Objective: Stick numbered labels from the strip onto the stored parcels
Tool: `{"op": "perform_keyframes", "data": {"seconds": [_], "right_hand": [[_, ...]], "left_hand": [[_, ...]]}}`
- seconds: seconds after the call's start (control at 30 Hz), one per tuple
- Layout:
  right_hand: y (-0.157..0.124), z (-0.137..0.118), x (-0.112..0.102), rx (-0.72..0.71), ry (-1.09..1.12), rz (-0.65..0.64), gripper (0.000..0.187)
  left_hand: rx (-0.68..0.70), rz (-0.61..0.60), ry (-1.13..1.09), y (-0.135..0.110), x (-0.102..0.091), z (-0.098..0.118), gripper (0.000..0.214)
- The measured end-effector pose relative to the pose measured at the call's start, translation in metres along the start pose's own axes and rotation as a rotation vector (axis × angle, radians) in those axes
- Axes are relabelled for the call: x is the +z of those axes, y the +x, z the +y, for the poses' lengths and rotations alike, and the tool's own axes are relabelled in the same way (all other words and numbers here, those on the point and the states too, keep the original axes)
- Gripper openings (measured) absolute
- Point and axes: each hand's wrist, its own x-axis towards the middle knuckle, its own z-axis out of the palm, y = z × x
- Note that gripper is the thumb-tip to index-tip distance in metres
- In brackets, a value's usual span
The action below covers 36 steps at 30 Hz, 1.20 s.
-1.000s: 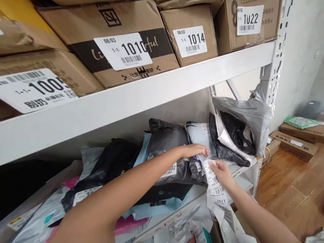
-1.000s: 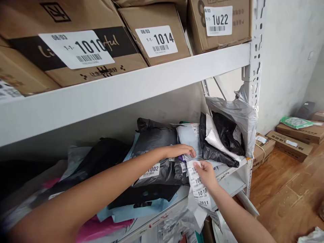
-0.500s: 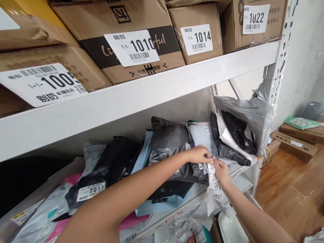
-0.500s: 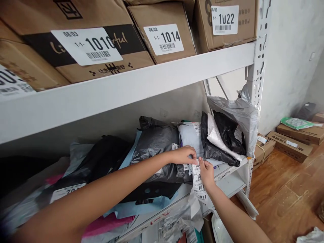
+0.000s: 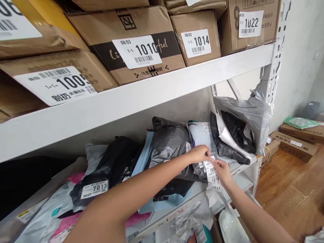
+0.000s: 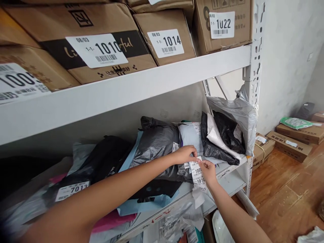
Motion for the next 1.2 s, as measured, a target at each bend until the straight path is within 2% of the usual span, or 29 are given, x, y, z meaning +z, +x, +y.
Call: {"op": "perform_keyframes", "data": {"seconds": [0.1,0.23,0.37,0.47,0.53,0.6,0.63,0.67,0.7,0.77,0.8,0.83,0.87,0.97,1.03,1.13,1.2], "right_hand": [[0.001,0.005,-0.001,0.016,0.008,-0.035,0.058],[0.001,0.012,-0.001,0.044,0.004,0.104,0.065],[-0.006,0.020,-0.005,0.158,0.086,-0.029,0.058],[-0.017,0.026,-0.020,0.214,0.108,0.019,0.062],[-0.026,0.026,-0.036,0.232,0.091,0.051,0.067],[-0.034,0.019,-0.050,0.220,0.069,-0.018,0.060],[-0.035,0.013,-0.056,0.193,0.071,-0.054,0.055],[-0.035,0.004,-0.059,0.149,0.090,-0.075,0.050],[-0.034,-0.005,-0.061,0.093,0.119,-0.078,0.048],[-0.024,-0.023,-0.058,-0.025,0.166,-0.039,0.045],[-0.018,-0.030,-0.054,-0.067,0.167,-0.010,0.045],[-0.010,-0.033,-0.049,-0.090,0.147,0.017,0.046],[-0.003,-0.034,-0.044,-0.093,0.111,0.043,0.048],[0.016,-0.021,-0.032,-0.053,0.000,0.122,0.055],[0.023,-0.007,-0.026,-0.055,-0.034,0.188,0.056],[0.025,0.008,-0.022,-0.094,-0.048,0.276,0.059],[0.024,0.011,-0.021,-0.086,-0.034,0.257,0.056]], "left_hand": [[-0.023,0.060,0.197,-0.005,0.007,0.010,0.018],[-0.027,0.142,0.352,-0.010,0.014,0.016,0.031],[0.009,0.113,0.419,-0.012,0.021,0.014,0.021],[0.014,0.131,0.429,-0.012,0.026,0.011,0.023],[-0.021,0.201,0.409,-0.010,0.025,0.012,0.035],[0.017,0.304,0.389,-0.004,0.018,0.015,0.046],[0.098,0.326,0.384,0.000,0.013,0.016,0.044],[0.220,0.302,0.381,0.005,0.007,0.017,0.036],[0.360,0.223,0.376,0.011,0.002,0.018,0.027],[0.574,-0.027,0.324,0.023,-0.007,0.018,0.020],[0.612,-0.138,0.269,0.028,-0.009,0.017,0.019],[0.593,-0.210,0.197,0.033,-0.010,0.015,0.018],[0.517,-0.224,0.113,0.037,-0.009,0.014,0.018],[0.174,-0.063,-0.081,0.046,-0.003,0.012,0.026],[0.024,0.029,-0.087,0.050,0.002,0.013,0.021],[-0.013,0.021,0.043,0.050,0.010,0.018,0.029],[-0.009,0.010,0.151,0.049,0.015,0.020,0.025]]}}
